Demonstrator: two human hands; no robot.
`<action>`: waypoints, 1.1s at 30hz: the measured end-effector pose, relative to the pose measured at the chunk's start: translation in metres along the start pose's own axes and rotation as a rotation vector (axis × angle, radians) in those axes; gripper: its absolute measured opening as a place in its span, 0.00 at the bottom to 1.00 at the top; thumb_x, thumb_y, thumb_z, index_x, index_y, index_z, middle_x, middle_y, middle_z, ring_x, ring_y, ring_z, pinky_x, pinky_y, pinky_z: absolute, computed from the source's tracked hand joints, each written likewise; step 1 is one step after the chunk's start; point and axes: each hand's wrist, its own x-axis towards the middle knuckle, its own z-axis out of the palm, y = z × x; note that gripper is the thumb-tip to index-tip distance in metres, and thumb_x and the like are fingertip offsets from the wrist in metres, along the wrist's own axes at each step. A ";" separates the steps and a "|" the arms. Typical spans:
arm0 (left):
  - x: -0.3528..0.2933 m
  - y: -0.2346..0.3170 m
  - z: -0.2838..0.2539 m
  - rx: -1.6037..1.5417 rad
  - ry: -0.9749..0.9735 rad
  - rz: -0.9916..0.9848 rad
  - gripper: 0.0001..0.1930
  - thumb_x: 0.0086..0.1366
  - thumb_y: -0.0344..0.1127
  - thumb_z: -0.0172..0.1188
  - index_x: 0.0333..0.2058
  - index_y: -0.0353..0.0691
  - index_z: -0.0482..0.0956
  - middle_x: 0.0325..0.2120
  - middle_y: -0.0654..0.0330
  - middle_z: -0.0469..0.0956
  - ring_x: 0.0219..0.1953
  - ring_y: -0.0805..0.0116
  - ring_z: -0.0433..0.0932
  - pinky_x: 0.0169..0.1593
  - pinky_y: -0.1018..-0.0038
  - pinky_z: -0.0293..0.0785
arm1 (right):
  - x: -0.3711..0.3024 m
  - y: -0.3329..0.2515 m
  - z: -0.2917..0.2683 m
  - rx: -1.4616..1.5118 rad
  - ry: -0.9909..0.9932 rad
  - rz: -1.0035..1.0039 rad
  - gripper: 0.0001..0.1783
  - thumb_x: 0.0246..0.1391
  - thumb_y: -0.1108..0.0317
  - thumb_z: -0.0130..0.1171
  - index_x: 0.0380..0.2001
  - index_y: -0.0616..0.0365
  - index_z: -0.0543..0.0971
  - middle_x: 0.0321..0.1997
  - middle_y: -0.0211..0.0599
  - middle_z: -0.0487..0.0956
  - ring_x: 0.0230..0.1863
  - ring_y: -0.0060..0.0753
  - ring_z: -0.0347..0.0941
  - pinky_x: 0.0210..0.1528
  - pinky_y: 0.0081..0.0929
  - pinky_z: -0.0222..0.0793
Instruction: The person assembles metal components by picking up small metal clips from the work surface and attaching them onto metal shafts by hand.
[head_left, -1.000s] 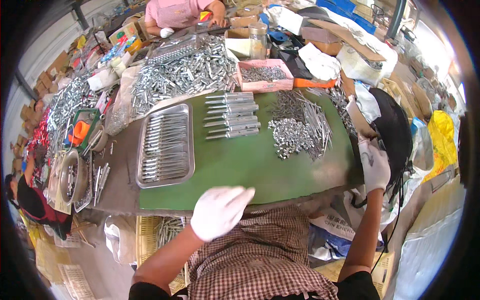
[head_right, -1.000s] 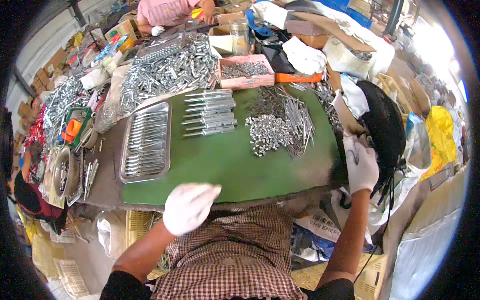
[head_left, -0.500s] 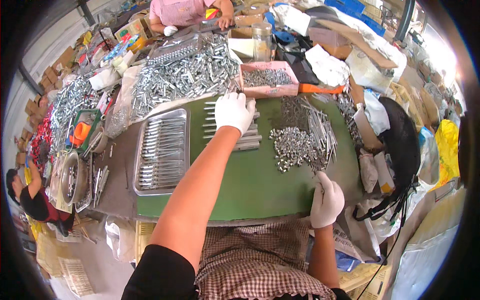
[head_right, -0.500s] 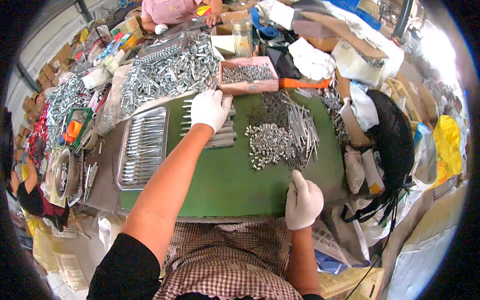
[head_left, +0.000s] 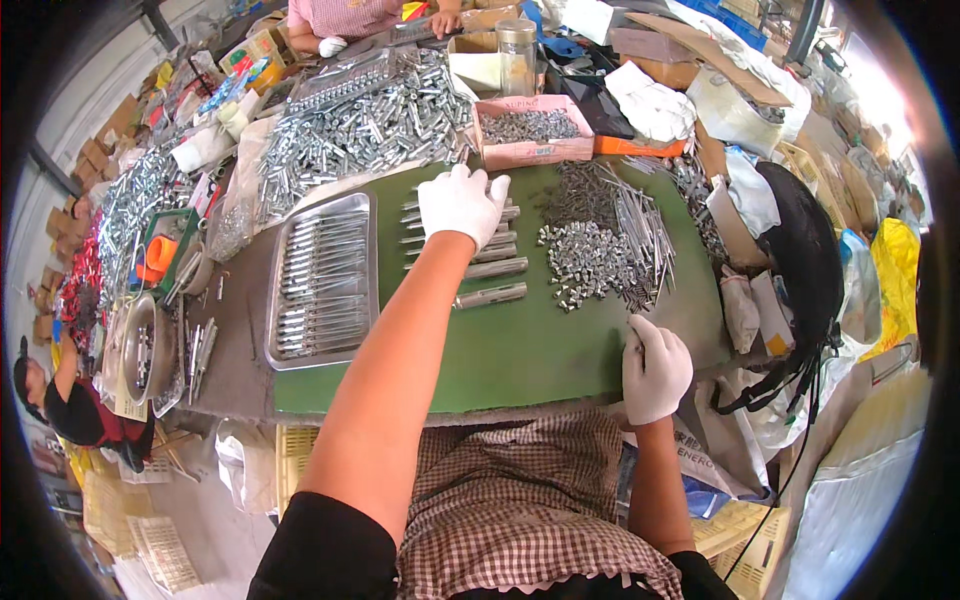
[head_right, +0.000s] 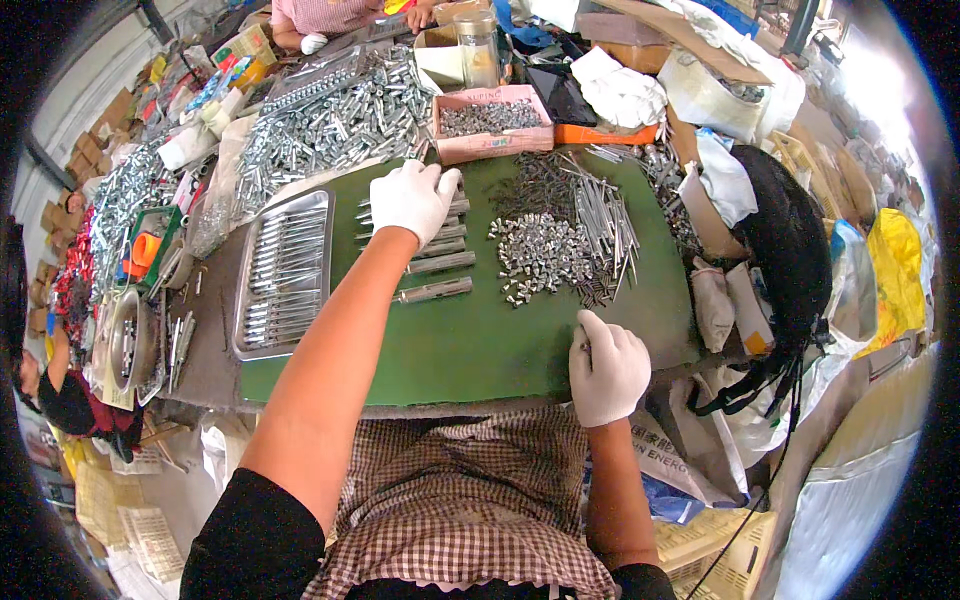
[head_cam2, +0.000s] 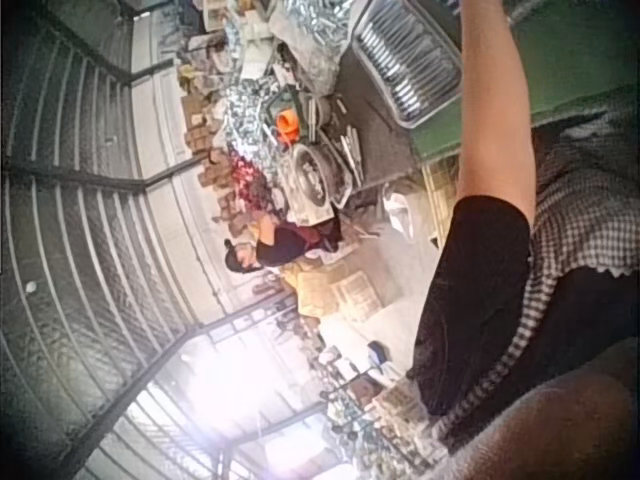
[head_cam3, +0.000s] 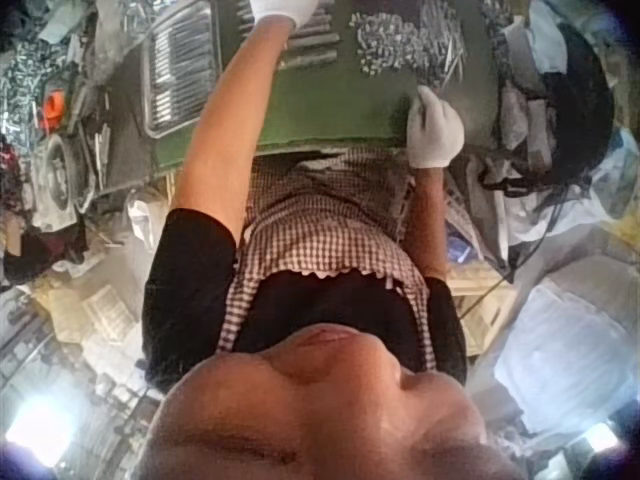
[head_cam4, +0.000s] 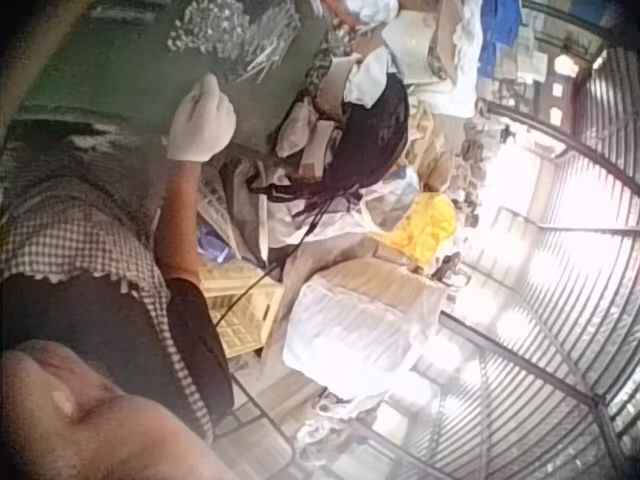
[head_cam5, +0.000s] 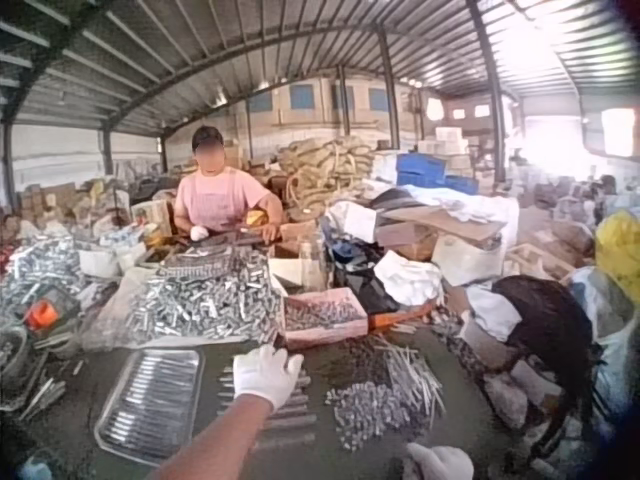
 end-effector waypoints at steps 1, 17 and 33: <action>0.001 0.000 -0.002 0.030 -0.062 -0.032 0.22 0.70 0.54 0.44 0.30 0.47 0.80 0.33 0.55 0.80 0.39 0.58 0.80 0.43 0.60 0.75 | 0.001 -0.001 0.000 -0.001 0.005 -0.001 0.13 0.45 0.75 0.61 0.37 0.54 0.80 0.26 0.37 0.77 0.28 0.43 0.74 0.33 0.38 0.68; -0.040 -0.005 -0.006 -0.145 0.125 0.071 0.17 0.66 0.50 0.53 0.26 0.44 0.80 0.27 0.56 0.79 0.36 0.53 0.79 0.41 0.60 0.74 | 0.001 -0.001 0.001 -0.025 -0.049 0.032 0.12 0.48 0.74 0.62 0.38 0.54 0.80 0.27 0.37 0.78 0.29 0.43 0.75 0.34 0.38 0.69; -0.041 0.000 -0.037 -0.042 -0.344 0.015 0.37 0.68 0.67 0.40 0.61 0.43 0.69 0.53 0.47 0.74 0.58 0.53 0.70 0.60 0.60 0.67 | 0.000 -0.004 0.001 -0.026 -0.028 0.038 0.09 0.51 0.72 0.61 0.38 0.55 0.81 0.27 0.39 0.78 0.30 0.45 0.75 0.33 0.39 0.69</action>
